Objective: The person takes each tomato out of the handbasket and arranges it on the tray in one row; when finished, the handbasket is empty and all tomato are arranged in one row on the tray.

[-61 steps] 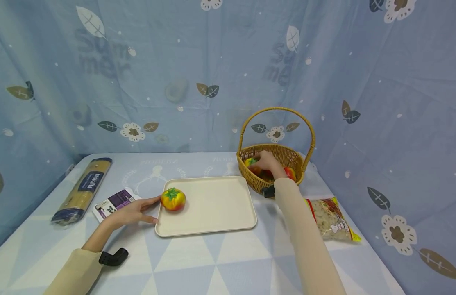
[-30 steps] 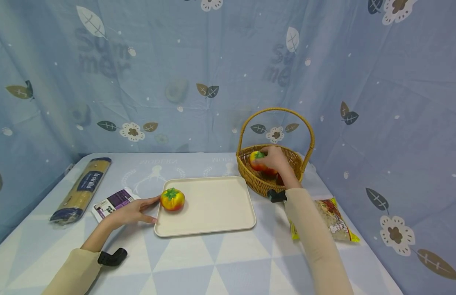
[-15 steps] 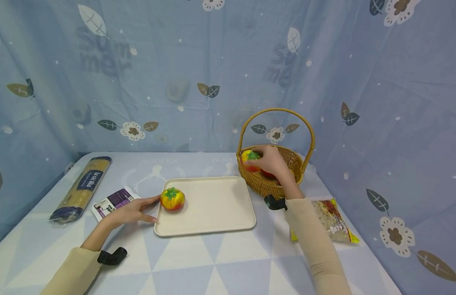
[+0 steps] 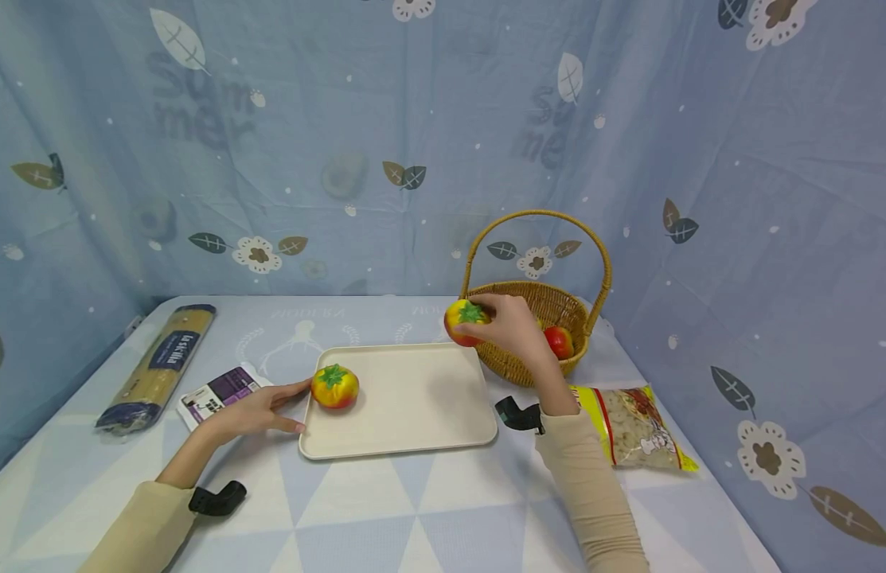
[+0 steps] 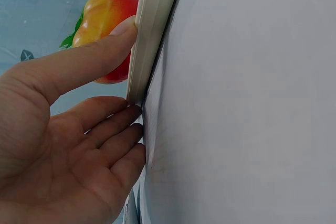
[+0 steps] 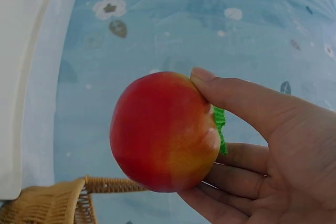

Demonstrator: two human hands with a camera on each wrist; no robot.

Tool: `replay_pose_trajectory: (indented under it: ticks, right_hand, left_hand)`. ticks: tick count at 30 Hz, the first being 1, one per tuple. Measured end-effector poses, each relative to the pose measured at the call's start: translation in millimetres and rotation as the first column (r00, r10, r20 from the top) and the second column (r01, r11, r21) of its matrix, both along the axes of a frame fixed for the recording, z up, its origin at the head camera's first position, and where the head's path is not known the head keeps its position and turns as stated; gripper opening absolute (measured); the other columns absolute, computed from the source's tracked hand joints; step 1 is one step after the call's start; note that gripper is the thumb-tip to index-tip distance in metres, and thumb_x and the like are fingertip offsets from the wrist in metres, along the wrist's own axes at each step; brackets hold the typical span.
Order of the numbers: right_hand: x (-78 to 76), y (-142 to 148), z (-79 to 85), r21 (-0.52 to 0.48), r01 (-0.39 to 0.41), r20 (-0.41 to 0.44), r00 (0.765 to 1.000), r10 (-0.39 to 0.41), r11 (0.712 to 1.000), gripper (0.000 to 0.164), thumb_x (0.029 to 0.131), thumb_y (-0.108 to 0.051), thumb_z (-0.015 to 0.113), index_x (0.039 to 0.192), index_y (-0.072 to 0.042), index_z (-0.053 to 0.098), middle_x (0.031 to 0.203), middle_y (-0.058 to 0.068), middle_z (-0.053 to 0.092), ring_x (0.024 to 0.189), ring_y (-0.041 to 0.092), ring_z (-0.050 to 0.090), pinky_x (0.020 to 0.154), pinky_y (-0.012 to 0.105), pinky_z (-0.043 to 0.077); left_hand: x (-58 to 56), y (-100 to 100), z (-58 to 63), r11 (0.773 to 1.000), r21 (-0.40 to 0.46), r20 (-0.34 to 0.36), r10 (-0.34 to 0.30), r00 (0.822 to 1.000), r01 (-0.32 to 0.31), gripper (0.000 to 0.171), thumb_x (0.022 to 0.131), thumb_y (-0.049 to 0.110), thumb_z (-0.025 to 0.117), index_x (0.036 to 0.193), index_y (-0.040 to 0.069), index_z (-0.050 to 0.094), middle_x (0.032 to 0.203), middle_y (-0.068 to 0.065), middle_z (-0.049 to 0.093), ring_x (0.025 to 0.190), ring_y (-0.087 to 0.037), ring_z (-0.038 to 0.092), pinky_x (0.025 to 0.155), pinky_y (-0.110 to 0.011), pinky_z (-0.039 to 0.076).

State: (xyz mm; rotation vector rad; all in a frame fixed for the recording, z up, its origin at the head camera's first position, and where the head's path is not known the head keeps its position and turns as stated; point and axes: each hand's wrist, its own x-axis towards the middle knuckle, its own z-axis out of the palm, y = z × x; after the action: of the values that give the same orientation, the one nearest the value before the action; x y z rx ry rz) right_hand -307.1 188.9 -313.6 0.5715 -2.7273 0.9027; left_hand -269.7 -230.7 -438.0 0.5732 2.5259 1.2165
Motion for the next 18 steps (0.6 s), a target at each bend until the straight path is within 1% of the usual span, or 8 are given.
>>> replay_pose_trajectory:
  ticks: [7,12,18]
  right_hand:
    - [8.4,-17.6,-4.9,-0.018,-0.030,0.006,1.000,0.030,0.999,0.061,0.077,-0.045,0.079,0.124,-0.008,0.066,0.111,0.009,0.069,0.090,0.022,0.061,0.077,0.035,0.055]
    - [9.5,-30.3,-9.5,-0.034,-0.065,0.019,0.998,0.066,0.997,0.060,0.078,-0.046,0.078,0.124,-0.009,0.067,0.116,0.008,0.068,0.094,0.020,0.061,0.079,0.034,0.054]
    - [11.4,-44.9,-12.0,-0.066,-0.111,0.023,0.993,0.113,0.992,0.060,0.078,-0.047,0.078,0.124,-0.009,0.066,0.115,0.006,0.068,0.093,0.018,0.060,0.079,0.032,0.054]
  left_hand:
    - [0.8,0.1,0.3,1.000,0.005,-0.002,0.000,1.000,0.000,0.089,0.080,0.020,0.079,0.148,-0.006,0.027,0.151,-0.028,0.026,0.139,-0.046,0.021,0.112,-0.058,0.021]
    - [0.1,0.3,-1.1,1.000,0.005,-0.003,-0.003,1.000,0.003,0.089,0.080,0.021,0.079,0.148,-0.006,0.028,0.151,-0.028,0.026,0.139,-0.046,0.022,0.111,-0.059,0.022]
    - [-1.1,-0.4,-2.0,1.000,0.005,-0.011,-0.009,1.000,0.009,0.089,0.080,0.021,0.079,0.147,-0.007,0.028,0.151,-0.028,0.026,0.139,-0.046,0.022,0.111,-0.058,0.021]
